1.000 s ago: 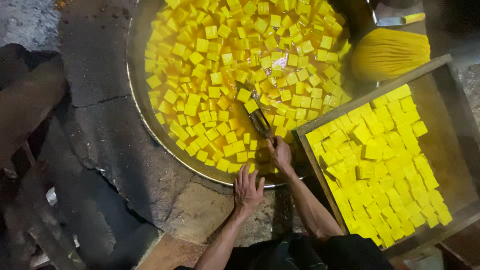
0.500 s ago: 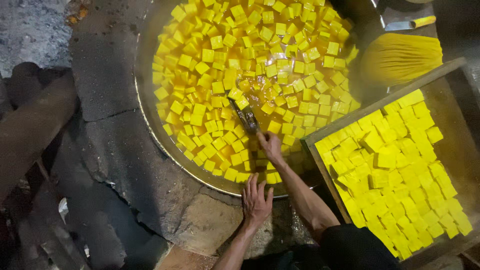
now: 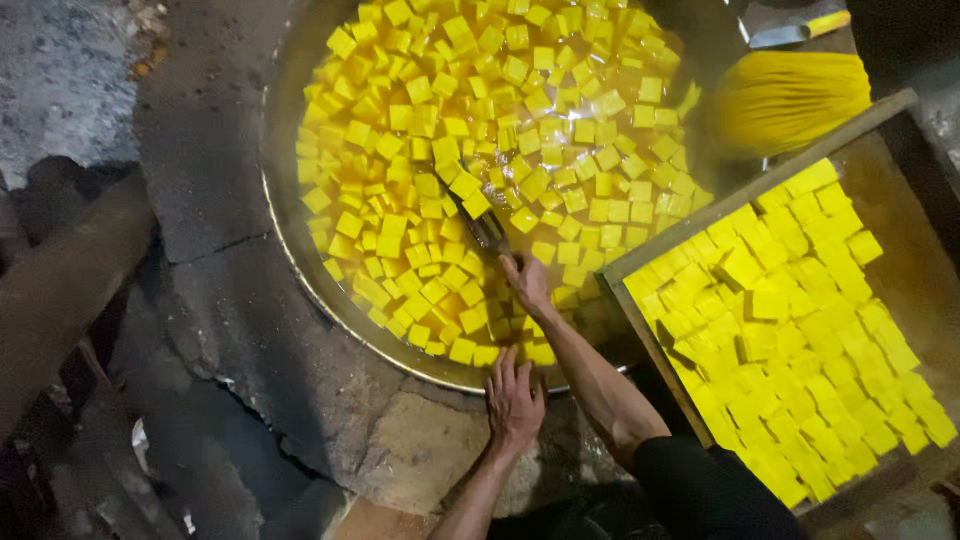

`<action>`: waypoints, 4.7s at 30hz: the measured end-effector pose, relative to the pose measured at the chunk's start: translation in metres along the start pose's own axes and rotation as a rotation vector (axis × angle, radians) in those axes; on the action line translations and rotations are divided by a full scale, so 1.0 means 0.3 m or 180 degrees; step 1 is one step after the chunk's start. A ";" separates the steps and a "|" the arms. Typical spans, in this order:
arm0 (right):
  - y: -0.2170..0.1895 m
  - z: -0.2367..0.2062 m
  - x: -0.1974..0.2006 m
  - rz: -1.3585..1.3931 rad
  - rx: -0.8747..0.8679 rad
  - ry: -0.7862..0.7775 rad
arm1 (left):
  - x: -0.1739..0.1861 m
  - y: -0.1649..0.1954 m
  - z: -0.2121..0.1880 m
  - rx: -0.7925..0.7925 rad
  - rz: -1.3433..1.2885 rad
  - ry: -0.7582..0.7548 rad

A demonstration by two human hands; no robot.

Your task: The person stands over a large round vat of hot yellow liquid filled with cubed tofu and uses a slotted skimmer to scoop the cubes out, transferring them into a square wooden tray beside the vat. They repeatedly scoop, drain, and arrange the cubes to fill the tray, occasionally steadying the tray by hand.

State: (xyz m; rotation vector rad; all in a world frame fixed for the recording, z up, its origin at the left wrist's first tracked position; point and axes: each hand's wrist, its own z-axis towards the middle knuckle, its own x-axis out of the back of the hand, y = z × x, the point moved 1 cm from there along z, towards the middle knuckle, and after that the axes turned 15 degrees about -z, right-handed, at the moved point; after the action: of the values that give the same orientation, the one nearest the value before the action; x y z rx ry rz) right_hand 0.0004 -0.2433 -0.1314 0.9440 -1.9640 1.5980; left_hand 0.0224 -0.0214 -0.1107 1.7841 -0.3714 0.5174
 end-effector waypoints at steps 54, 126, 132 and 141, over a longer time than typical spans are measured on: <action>1.079 -0.788 1.378 -0.0337 -0.1024 0.1363 | -0.251 0.121 -0.061 -0.1013 0.0056 0.0970; -0.059 -0.100 0.107 -0.0936 -0.0478 -0.0624 | -0.009 -0.042 -0.030 -0.0057 -0.0183 0.0346; -0.024 -0.136 0.140 -0.0255 -0.0756 -0.0571 | -0.013 -0.038 -0.024 -0.0092 -0.0204 0.0432; 0.029 -0.135 0.118 -0.0788 -0.0496 -0.0530 | 0.009 -0.009 -0.035 -0.0072 -0.0178 0.0369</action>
State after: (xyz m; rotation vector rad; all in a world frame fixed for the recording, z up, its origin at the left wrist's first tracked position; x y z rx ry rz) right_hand -0.0333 -0.2115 -0.1028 1.2350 -1.9568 1.2472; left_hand 0.0245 -0.0105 -0.1091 1.7290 -0.2455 0.5720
